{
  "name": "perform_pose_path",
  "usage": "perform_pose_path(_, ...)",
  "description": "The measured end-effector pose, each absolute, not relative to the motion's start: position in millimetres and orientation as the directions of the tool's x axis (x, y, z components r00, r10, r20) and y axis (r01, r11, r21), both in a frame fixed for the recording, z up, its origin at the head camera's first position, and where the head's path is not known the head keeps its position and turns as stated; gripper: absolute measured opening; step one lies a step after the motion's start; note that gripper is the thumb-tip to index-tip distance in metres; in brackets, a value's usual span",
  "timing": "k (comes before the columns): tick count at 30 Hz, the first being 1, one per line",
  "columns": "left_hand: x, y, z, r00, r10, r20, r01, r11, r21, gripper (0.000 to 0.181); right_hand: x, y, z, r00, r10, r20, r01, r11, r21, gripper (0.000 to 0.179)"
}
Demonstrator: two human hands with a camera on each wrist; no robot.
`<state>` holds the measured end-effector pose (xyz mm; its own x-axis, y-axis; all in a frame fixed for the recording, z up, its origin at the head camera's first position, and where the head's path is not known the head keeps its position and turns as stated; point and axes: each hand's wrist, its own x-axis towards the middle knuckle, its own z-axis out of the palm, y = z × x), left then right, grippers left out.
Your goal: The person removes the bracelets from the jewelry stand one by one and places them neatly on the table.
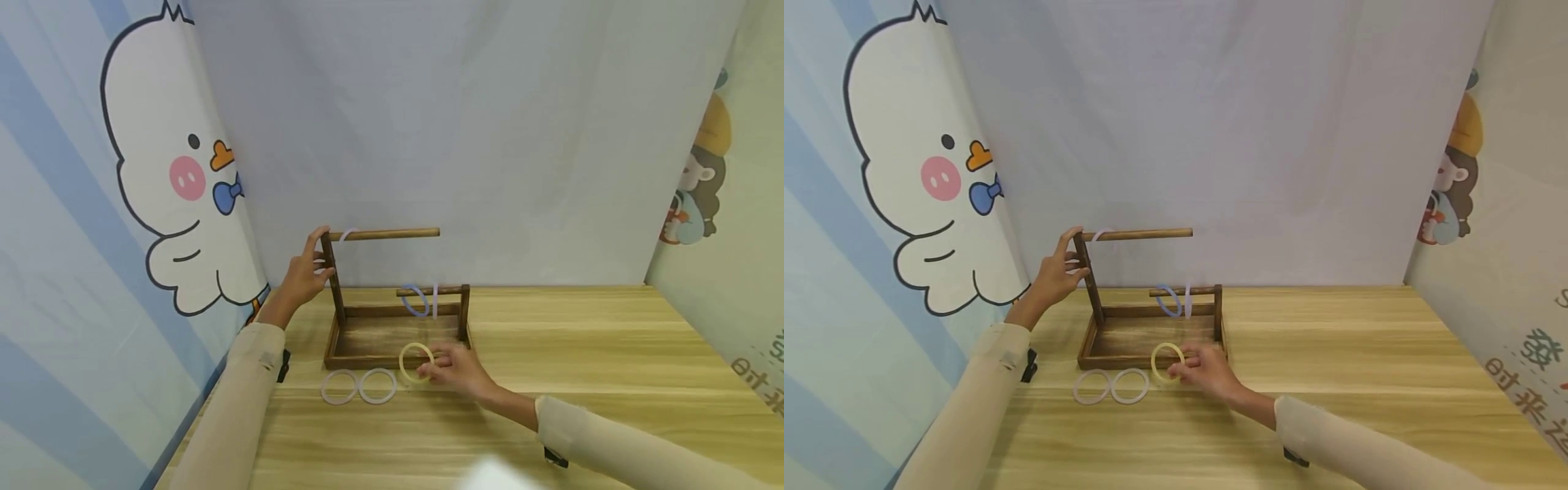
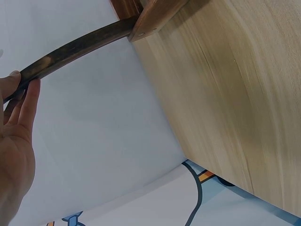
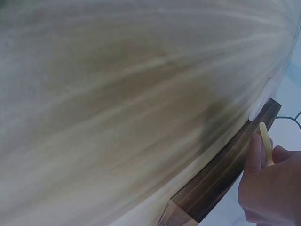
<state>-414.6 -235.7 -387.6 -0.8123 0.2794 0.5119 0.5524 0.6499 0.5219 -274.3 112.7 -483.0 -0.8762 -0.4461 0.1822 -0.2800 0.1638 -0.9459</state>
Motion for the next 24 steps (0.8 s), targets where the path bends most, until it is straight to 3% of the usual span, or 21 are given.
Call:
perform_pose_path(10, -414.6, -234.7, -386.5, -0.810, 0.286, 0.512, 0.557, 0.650, 0.517, 0.090, -271.0, 112.1, -492.9, -0.877, -0.450, 0.167, -0.285, 0.210, -0.935, 0.031)
perform_pose_path(24, -414.8, -235.1, -388.1, -0.811, 0.276, 0.515, 0.552, 0.652, 0.520, 0.091, -267.4, 110.4, -498.9, -0.908, -0.402, 0.114, -0.221, 0.230, -0.948, 0.047)
